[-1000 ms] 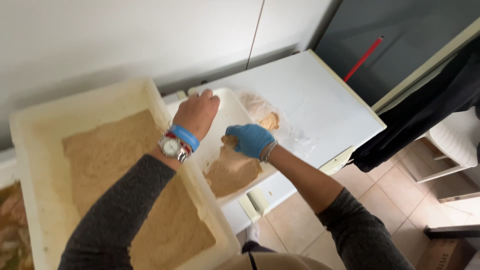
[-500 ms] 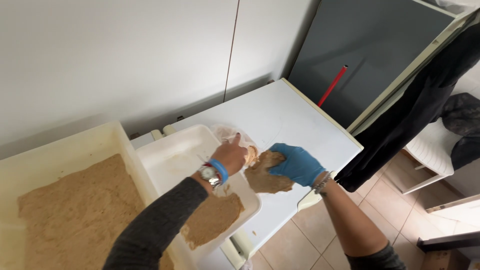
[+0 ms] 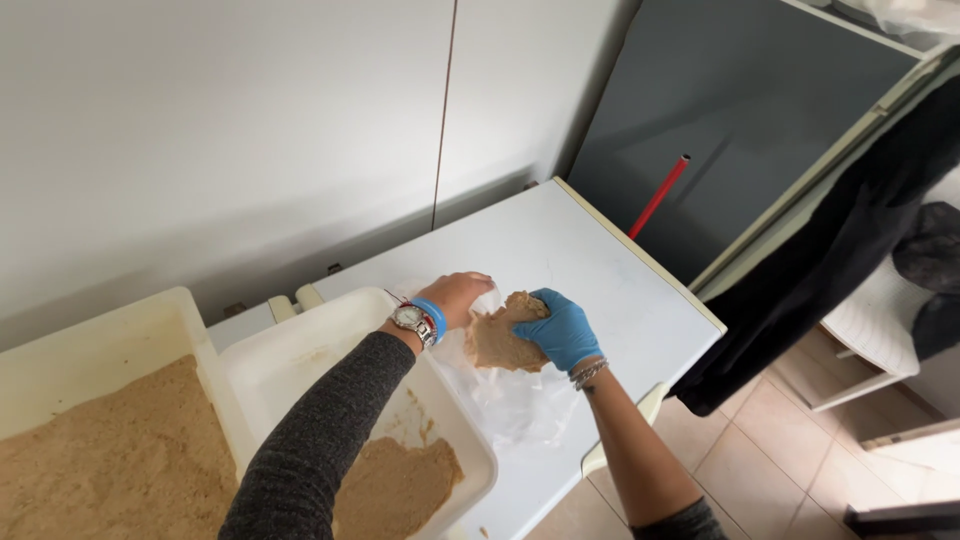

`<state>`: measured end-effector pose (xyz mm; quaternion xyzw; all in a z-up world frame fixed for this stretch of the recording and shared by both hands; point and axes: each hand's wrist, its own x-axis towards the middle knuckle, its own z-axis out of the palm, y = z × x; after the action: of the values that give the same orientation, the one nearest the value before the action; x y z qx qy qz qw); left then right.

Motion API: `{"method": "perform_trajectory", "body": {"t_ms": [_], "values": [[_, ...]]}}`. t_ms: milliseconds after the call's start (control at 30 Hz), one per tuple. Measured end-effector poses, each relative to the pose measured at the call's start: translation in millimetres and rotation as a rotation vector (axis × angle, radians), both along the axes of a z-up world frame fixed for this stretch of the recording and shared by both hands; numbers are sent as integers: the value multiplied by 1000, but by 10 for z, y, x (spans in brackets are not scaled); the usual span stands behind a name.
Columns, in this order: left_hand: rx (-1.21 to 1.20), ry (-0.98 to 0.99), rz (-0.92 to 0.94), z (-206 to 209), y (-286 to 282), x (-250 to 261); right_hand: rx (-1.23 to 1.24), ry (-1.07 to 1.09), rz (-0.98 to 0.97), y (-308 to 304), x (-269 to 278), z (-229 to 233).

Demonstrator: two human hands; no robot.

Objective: Breading chicken fillets by dipping them in breadcrumbs and placing them in a plastic bag.

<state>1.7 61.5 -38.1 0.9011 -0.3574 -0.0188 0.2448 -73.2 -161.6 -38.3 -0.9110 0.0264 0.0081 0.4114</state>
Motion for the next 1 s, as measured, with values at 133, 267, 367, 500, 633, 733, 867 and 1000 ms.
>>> {"method": "perform_trajectory", "body": {"t_ms": [133,267,367,500,633,733,867,1000], "values": [[81,48,-79,121,-122,113,7,-135,-220,186,73,-153],[130,79,-72,155,-238,224,-126,-175,-348,485,203,-461],[256,-129,-76,85,-368,236,-251,-236,-320,611,520,-918],[335,-221,-31,-221,-532,241,-381,-5,-172,601,1055,-1436],[266,-39,155,-90,-323,321,-568,-377,3,629,1779,-2225],[239,-206,63,4,4,358,-287,-375,215,546,1283,-1636],[196,-87,105,29,174,298,-404,-576,602,668,1167,-1565],[236,-98,87,-136,-11,113,-501,-380,594,919,1215,-1858]]}}
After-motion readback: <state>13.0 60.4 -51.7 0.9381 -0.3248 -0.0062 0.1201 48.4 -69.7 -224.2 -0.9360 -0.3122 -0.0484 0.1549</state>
